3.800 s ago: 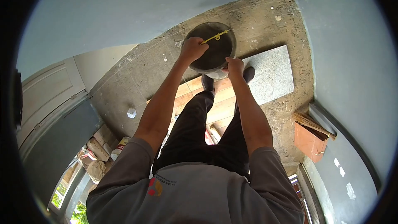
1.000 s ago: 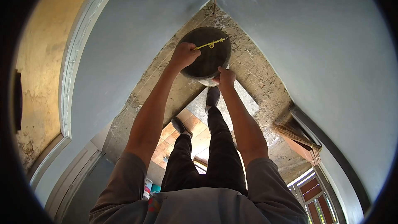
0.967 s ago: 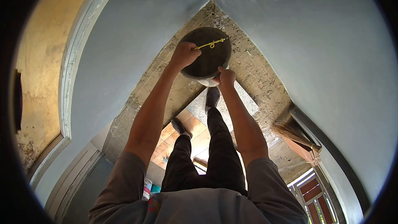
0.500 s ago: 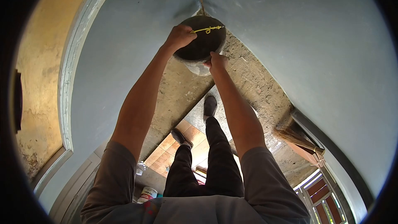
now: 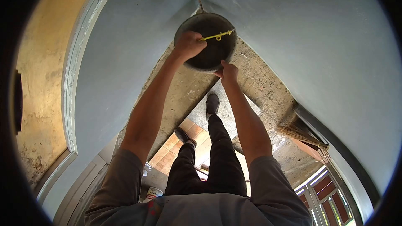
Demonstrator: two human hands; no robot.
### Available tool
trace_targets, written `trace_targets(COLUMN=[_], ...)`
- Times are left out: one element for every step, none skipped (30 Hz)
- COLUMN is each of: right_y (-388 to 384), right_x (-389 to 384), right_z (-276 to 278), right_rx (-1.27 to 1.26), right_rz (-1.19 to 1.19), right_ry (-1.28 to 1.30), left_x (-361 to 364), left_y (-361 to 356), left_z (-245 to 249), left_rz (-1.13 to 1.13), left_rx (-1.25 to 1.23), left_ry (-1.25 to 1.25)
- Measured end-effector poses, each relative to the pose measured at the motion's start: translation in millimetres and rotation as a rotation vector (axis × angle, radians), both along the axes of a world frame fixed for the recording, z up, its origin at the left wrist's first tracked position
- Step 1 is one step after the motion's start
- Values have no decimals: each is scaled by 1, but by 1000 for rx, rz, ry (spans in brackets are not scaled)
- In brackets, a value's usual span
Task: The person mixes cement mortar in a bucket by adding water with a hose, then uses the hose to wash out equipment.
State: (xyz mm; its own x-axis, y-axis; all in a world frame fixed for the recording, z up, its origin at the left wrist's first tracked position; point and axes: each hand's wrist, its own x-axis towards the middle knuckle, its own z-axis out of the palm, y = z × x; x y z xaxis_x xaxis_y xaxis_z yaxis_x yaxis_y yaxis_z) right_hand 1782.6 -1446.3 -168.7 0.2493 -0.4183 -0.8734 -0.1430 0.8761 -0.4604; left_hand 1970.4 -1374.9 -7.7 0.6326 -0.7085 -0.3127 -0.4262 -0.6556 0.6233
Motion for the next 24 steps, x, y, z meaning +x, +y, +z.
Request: trace_targets(right_y=[3, 7, 12, 16, 19, 24, 28, 31, 31, 31, 30, 29, 28, 26, 24, 23, 22, 20, 17, 13, 11, 10, 7, 5], right_x=[-15, -27, -36, -46, -54, -61, -66, -69, -73, -73, -73, -74, -72, -66, -57, -47, -34, -23, -10, -1, 7, 13, 23, 32], right_z=[-1, 1, 12, 23, 32, 33, 33, 32, 30, 27, 24, 21, 17, 11, 10, 9, 18, 18, 18, 12, 7, 1, -2, -1], right_rx=[-1, -1, 9, 19, 29, 34, 39, 43, 62, 71, 77, 84, 90, 95, 102, 106, 111, 113, 90, 79, 71, 63, 38, 17], right_rz=[10, 19, 34, 48, 62, 48, 34, 20, 30, 26, 24, 21, 22, 24, 26, 9, -9, -29, 3, 13, 24, 30, 50, 61], right_ry=[-7, -15, -12, -9, -4, 11, 26, 39, 65, 79, 91, 107, 108, 107, 105, 93, 81, 68, 100, 71, 45, 23, 42, 68], left_x=[-8, -16, -23, -29, -35, -39, -42, -43, -45, -46, -45, -44, -43, -40, -34, -26, -17, -8, 0, 8, 14, 19, 24, 25], left_y=[1, 2, 5, 7, 9, 10, 11, 12, 13, 13, 11, 7, 5, 1, -1, -2, -2, -1, 0, -1, -3, -3, -3, -4], left_z=[4, 8, 8, 8, 8, 6, 2, -3, -7, -13, -13, -14, -15, -16, -18, -19, -29, -28, -27, -23, -15, -13, -15, -16], left_rz=[6, 11, 18, 16, 14, 12, -6, -16, -28, -40, -37, -36, -34, -42, -49, -56, -86, -73, -63, -53, -46, -45, -57, -77], left_rx=[10, 21, 15, 27, 40, 53, 71, 70, 69, 69, 78, 88, 98, 94, 91, 92, 97, 103, 109, 114, 167, 148, 127, 106], left_ry=[31, 62, 79, 98, 117, 136, 137, 135, 134, 134, 127, 123, 119, 101, 82, 60, 31, 29, 29, 28, 29, -12, -49, -77])
